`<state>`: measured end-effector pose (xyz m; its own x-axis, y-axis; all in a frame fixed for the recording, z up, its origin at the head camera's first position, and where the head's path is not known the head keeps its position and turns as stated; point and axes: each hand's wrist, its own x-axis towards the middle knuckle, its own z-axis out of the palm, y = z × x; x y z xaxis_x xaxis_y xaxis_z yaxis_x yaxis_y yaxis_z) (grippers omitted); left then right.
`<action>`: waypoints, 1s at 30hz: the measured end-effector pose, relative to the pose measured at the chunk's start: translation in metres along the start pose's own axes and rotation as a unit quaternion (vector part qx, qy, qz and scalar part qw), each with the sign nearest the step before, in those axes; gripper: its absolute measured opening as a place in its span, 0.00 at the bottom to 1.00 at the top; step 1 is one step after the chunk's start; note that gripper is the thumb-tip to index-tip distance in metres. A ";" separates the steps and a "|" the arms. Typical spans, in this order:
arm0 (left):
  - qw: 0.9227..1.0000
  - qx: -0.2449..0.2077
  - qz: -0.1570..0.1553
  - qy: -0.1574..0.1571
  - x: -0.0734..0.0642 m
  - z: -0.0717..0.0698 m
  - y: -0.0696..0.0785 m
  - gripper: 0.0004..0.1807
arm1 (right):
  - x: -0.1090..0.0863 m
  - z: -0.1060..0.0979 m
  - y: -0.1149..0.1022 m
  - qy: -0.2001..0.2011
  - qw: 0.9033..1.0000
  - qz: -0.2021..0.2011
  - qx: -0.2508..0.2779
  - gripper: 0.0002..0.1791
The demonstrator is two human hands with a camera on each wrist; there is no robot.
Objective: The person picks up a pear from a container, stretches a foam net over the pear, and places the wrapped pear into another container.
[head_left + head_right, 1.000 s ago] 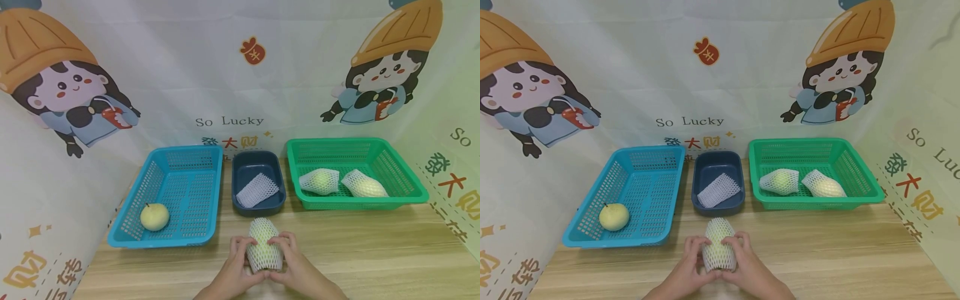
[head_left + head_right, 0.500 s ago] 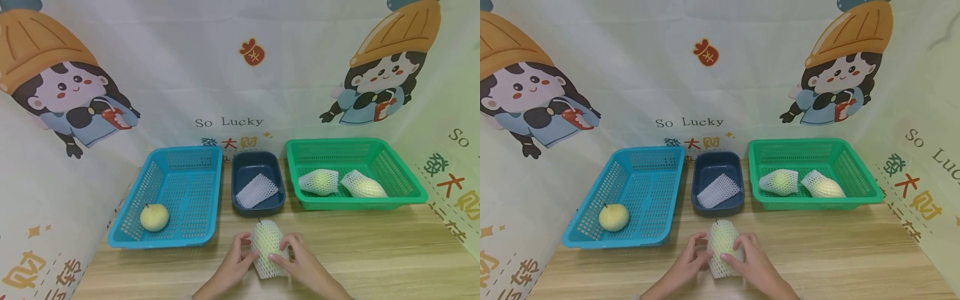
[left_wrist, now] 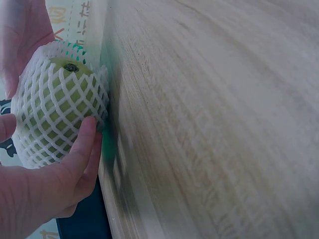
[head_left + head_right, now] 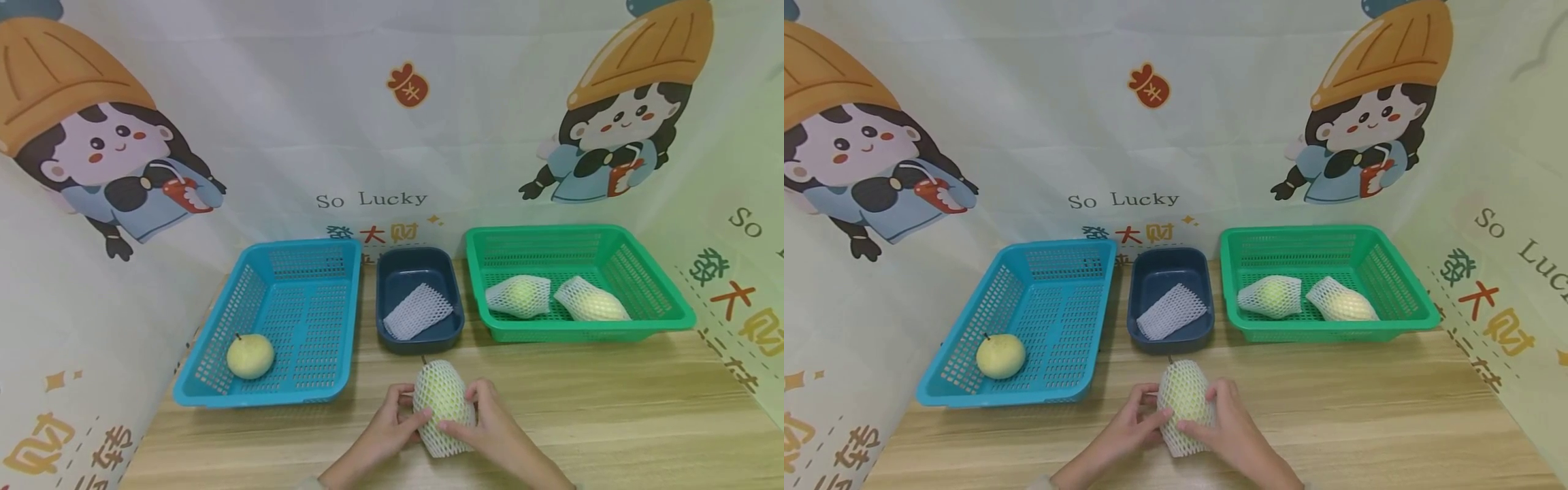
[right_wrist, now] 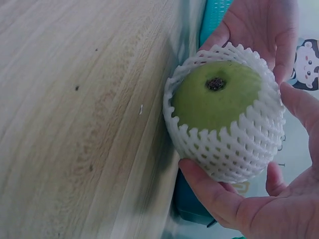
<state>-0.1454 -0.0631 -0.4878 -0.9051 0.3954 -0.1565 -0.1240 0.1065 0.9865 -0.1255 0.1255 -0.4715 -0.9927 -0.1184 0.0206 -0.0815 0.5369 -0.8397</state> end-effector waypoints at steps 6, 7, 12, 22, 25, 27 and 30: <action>1.000 -0.004 0.008 0.001 0.000 0.000 -0.001 0.28 | 0.003 0.004 -0.002 -0.003 1.000 -0.016 0.005 0.42; 1.000 -0.005 0.009 0.001 0.000 0.000 -0.001 0.27 | 0.003 0.005 -0.002 -0.008 1.000 -0.016 0.003 0.44; 1.000 -0.009 0.011 0.001 0.001 0.001 -0.001 0.27 | 0.006 0.009 -0.004 -0.017 0.999 -0.035 -0.031 0.49; 1.000 0.001 0.015 0.006 -0.002 0.001 0.001 0.26 | 0.007 0.017 -0.006 0.001 0.996 -0.034 -0.087 0.53; 0.999 0.027 0.018 0.005 -0.004 -0.001 0.002 0.26 | 0.007 0.017 -0.007 0.011 0.995 -0.033 -0.092 0.51; 0.998 0.055 0.025 -0.001 -0.006 -0.004 0.003 0.26 | 0.008 0.015 -0.008 0.016 0.995 -0.028 -0.090 0.50; 0.990 0.129 0.056 -0.007 -0.009 -0.010 0.006 0.24 | 0.009 0.011 -0.010 0.022 0.996 -0.029 -0.086 0.50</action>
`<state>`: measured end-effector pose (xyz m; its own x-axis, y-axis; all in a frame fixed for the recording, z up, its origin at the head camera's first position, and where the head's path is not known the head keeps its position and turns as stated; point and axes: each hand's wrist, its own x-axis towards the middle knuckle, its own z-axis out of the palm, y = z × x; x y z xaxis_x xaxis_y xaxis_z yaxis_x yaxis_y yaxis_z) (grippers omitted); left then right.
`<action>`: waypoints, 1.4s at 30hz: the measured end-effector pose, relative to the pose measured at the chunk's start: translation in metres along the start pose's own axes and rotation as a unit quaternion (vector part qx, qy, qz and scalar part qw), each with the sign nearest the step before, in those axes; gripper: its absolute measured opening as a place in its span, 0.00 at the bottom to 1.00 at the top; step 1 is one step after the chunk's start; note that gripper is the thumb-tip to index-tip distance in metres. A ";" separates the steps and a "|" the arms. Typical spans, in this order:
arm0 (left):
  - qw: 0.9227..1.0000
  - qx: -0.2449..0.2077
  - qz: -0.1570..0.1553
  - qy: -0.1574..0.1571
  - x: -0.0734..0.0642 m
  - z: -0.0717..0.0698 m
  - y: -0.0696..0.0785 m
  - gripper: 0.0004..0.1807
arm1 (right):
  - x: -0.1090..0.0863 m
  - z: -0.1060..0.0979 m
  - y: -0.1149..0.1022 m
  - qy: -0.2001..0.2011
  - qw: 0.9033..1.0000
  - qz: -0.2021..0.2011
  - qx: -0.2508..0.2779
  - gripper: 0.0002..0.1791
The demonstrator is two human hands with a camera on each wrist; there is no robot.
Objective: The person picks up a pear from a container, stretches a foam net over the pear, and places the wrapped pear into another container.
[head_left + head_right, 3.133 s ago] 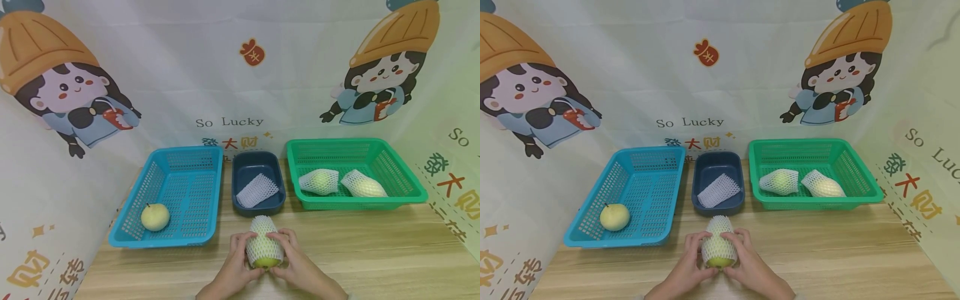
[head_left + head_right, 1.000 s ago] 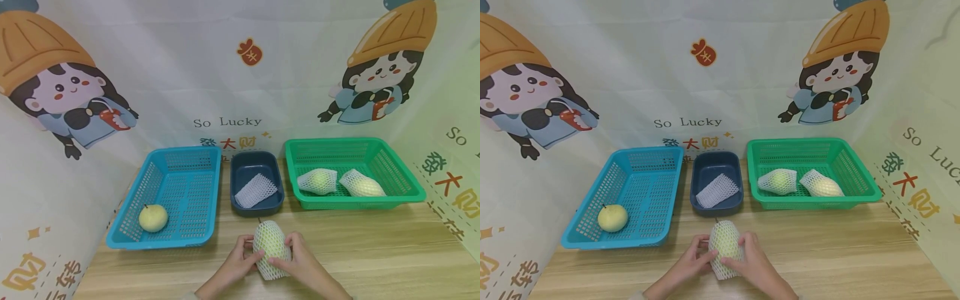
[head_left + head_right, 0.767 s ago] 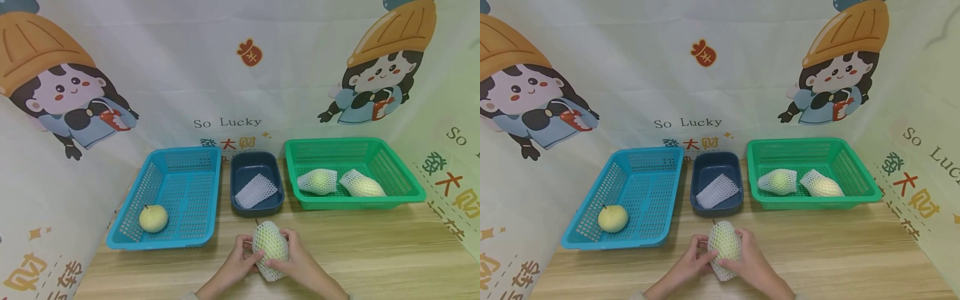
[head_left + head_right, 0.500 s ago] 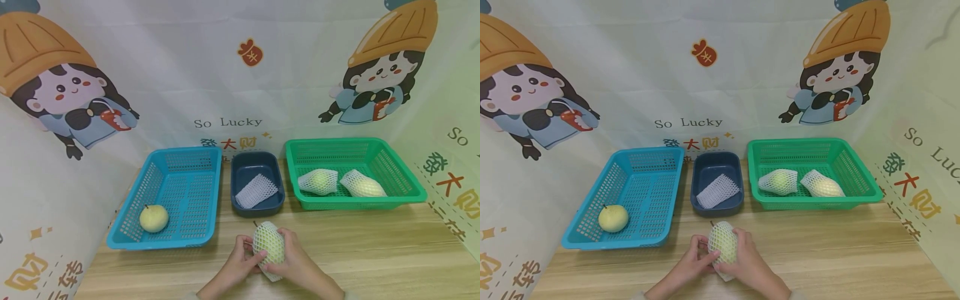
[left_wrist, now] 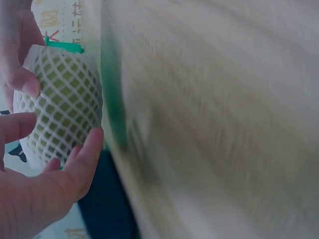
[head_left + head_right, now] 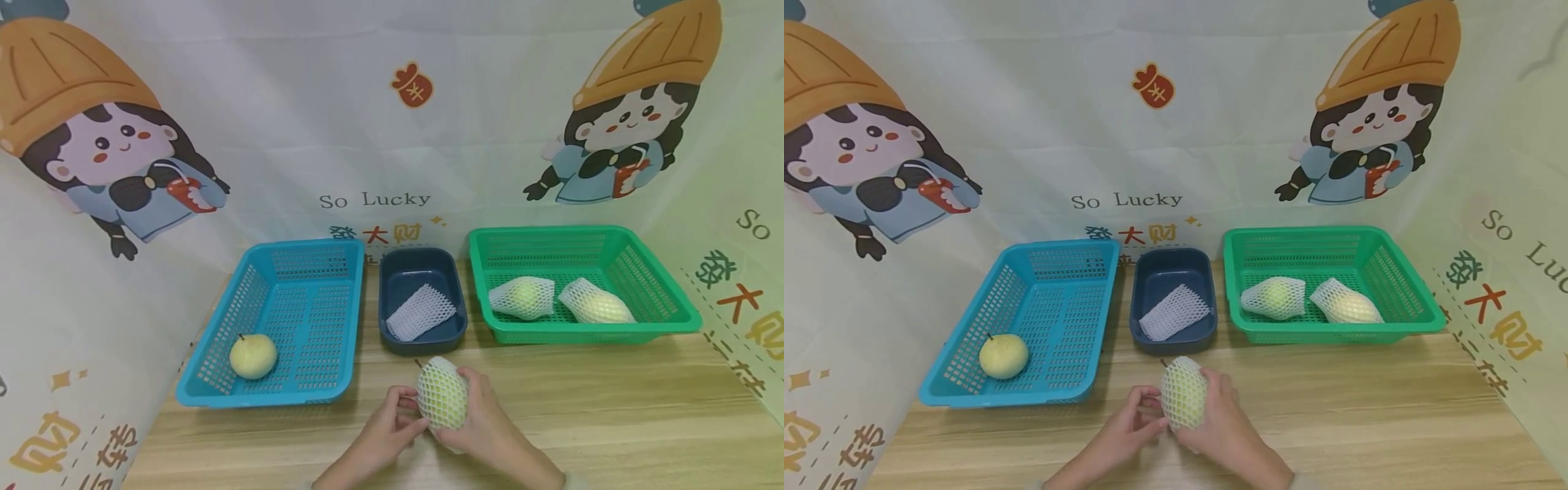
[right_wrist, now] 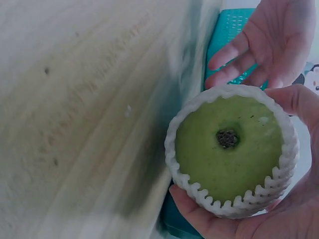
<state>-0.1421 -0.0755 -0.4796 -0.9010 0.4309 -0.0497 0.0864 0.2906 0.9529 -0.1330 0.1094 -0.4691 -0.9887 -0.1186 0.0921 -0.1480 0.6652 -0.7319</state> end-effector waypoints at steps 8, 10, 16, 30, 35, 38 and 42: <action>0.974 0.200 0.081 0.067 -0.009 -0.023 0.019 0.18 | 0.006 -0.013 -0.006 0.011 1.000 -0.022 0.001 0.50; 0.960 0.246 0.094 0.097 -0.012 -0.030 0.027 0.15 | 0.007 -0.017 -0.008 0.010 1.000 -0.028 0.001 0.50; 0.913 0.360 0.087 0.170 -0.022 -0.055 0.044 0.11 | 0.014 -0.030 -0.010 -0.009 0.999 -0.034 -0.008 0.50; 0.870 0.455 0.015 0.190 -0.039 -0.095 0.034 0.10 | 0.030 -0.065 -0.017 -0.017 0.995 -0.089 -0.050 0.46; 0.861 0.470 0.028 0.194 -0.040 -0.097 0.030 0.07 | 0.035 -0.078 -0.019 -0.009 0.991 -0.107 -0.076 0.46; 0.858 0.474 0.039 0.195 -0.041 -0.097 0.030 0.07 | 0.039 -0.086 -0.020 -0.010 0.990 -0.113 -0.085 0.46; 0.856 0.478 0.043 0.192 -0.041 -0.098 0.029 0.07 | 0.044 -0.097 -0.021 -0.013 0.988 -0.122 -0.098 0.47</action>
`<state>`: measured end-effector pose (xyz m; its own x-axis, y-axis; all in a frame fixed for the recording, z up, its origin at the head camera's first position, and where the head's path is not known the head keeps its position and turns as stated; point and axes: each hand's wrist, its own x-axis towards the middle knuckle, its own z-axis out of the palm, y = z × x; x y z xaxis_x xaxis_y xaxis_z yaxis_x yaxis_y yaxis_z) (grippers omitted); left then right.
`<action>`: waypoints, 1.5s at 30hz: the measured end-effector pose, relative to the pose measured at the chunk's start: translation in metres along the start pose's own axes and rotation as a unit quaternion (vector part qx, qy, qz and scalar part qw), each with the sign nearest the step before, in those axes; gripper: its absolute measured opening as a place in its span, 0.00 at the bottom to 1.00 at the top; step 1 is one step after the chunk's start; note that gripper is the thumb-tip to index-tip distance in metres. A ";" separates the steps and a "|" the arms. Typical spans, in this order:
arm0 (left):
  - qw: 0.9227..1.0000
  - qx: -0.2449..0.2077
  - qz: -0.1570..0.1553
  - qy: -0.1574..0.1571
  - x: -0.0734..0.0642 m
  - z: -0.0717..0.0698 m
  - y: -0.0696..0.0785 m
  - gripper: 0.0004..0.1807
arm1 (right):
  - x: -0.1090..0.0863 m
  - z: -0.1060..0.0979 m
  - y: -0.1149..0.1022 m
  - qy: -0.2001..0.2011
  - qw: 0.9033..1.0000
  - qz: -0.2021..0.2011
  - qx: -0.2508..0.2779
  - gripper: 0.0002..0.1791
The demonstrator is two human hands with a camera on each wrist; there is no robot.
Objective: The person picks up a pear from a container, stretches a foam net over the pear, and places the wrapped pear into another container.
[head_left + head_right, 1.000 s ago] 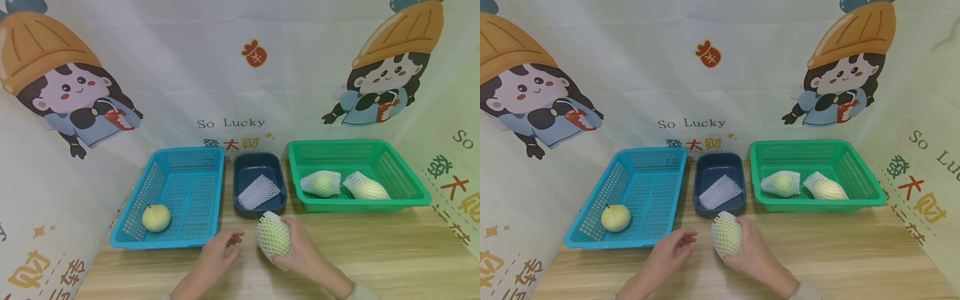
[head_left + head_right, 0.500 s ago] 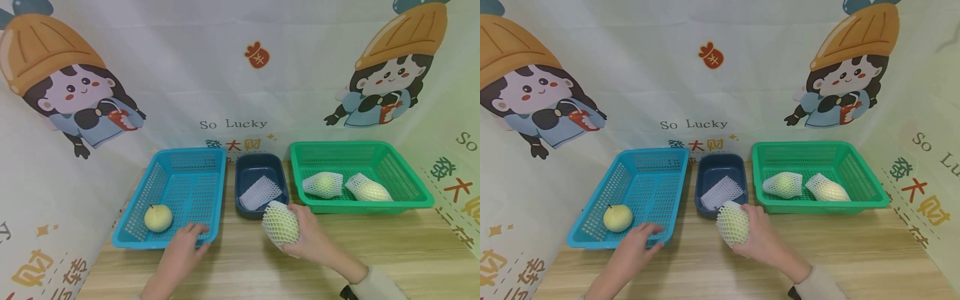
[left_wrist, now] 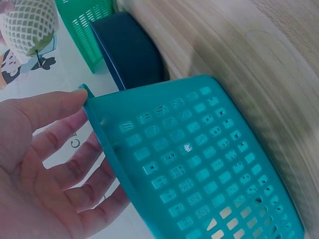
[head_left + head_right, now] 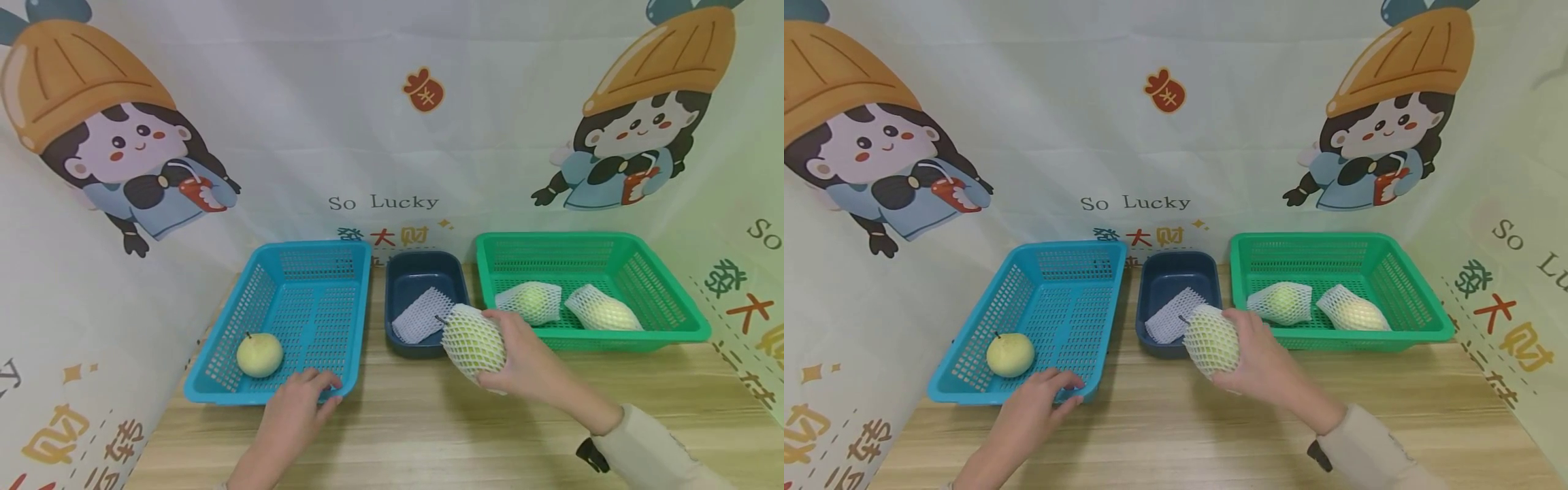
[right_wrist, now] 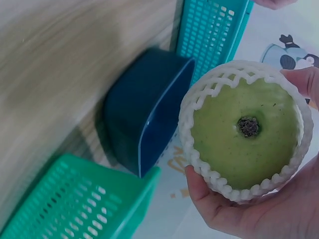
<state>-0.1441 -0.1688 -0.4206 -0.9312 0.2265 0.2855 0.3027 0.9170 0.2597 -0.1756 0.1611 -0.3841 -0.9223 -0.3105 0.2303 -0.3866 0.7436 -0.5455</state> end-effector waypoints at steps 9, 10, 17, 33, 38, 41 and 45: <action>1.000 0.002 0.009 -0.004 0.001 0.000 -0.001 0.08 | 0.014 -0.026 0.016 0.006 1.000 -0.006 -0.015 0.46; 1.000 0.001 0.008 -0.005 0.001 0.000 -0.001 0.08 | 0.015 -0.029 0.018 0.008 1.000 -0.002 -0.018 0.46; 1.000 -0.002 -0.001 -0.013 0.002 -0.001 0.000 0.08 | 0.027 -0.047 0.039 0.027 0.998 0.022 -0.051 0.46; 1.000 -0.008 -0.003 -0.017 0.002 0.000 -0.001 0.08 | 0.047 -0.057 0.092 0.016 0.990 0.104 -0.090 0.48; 1.000 -0.010 -0.002 -0.013 0.002 0.001 -0.002 0.08 | 0.053 -0.058 0.104 0.019 0.989 0.137 -0.059 0.48; 1.000 -0.011 -0.003 -0.015 0.002 0.000 -0.002 0.08 | 0.055 -0.060 0.111 0.023 0.989 0.138 -0.055 0.47; 1.000 -0.009 -0.006 -0.019 0.002 -0.001 -0.002 0.08 | 0.057 -0.064 0.121 0.033 0.988 0.141 -0.056 0.45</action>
<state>-0.1466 -0.1700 -0.4194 -0.9418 0.2280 0.2472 0.2947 0.9136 0.2802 -0.2746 0.2714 -0.3857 -0.9897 -0.0460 0.1356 -0.1089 0.8568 -0.5041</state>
